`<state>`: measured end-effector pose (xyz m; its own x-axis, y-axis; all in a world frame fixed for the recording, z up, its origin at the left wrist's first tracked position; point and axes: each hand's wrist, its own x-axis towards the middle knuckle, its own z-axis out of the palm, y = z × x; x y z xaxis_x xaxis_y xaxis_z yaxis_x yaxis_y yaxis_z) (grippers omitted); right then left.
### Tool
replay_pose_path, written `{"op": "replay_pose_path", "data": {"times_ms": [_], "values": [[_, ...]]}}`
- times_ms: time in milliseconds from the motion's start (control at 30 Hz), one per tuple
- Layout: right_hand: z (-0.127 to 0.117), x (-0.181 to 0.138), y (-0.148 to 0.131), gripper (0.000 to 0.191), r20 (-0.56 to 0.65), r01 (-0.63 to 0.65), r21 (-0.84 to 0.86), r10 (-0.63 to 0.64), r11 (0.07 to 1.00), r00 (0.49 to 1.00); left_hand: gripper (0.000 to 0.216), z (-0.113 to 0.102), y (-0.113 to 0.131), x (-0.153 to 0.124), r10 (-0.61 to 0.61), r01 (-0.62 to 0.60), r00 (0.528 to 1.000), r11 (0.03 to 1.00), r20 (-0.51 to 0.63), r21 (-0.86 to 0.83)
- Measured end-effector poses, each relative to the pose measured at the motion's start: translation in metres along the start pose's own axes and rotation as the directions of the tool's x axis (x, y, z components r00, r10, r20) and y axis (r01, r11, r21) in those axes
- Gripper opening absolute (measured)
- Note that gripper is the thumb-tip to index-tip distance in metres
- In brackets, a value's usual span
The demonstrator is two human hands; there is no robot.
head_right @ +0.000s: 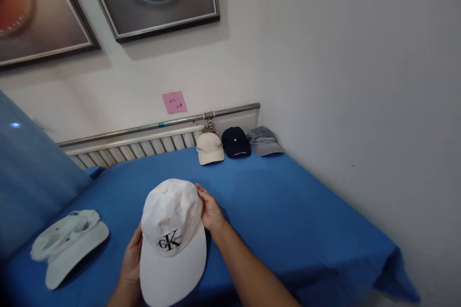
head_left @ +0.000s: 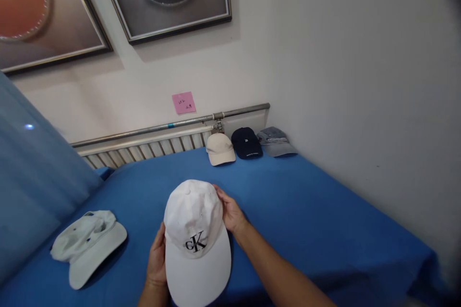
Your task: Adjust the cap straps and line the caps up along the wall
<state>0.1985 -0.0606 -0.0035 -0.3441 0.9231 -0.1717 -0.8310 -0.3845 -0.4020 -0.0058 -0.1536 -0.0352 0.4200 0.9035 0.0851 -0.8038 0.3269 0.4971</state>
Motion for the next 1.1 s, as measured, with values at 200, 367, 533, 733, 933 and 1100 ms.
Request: {"op": "replay_pose_path", "data": {"times_ms": [200,367,533,733,933,1100], "values": [[-0.003,0.004,-0.001,0.018,-0.043,0.013,0.025,-0.012,1.000,0.999,0.046,0.008,0.000,0.002,0.028,-0.028,0.999,1.000,0.033,0.000],[-0.005,0.006,0.000,0.015,-0.071,0.015,0.044,-0.011,0.999,0.997,0.047,0.009,0.000,0.003,0.022,-0.020,0.998,1.000,0.065,-0.023],[-0.005,0.007,0.000,0.013,-0.102,0.023,0.054,-0.017,0.998,0.995,0.048,0.003,0.000,0.002,0.042,-0.040,0.998,0.999,0.052,-0.033],[-0.006,0.009,-0.001,0.012,-0.173,0.042,0.075,-0.028,0.996,0.985,0.040,0.003,-0.006,0.002,0.072,-0.062,0.984,0.996,-0.163,0.070],[-0.006,0.008,-0.003,0.019,-0.192,0.072,0.076,-0.056,0.994,0.980,0.033,0.022,-0.010,-0.004,0.087,-0.058,0.913,0.995,-0.400,0.084],[-0.005,0.006,-0.007,0.012,-0.196,0.092,0.081,-0.075,0.992,0.978,0.030,0.029,-0.010,-0.018,0.075,-0.026,0.832,0.995,-0.549,0.097]]}}
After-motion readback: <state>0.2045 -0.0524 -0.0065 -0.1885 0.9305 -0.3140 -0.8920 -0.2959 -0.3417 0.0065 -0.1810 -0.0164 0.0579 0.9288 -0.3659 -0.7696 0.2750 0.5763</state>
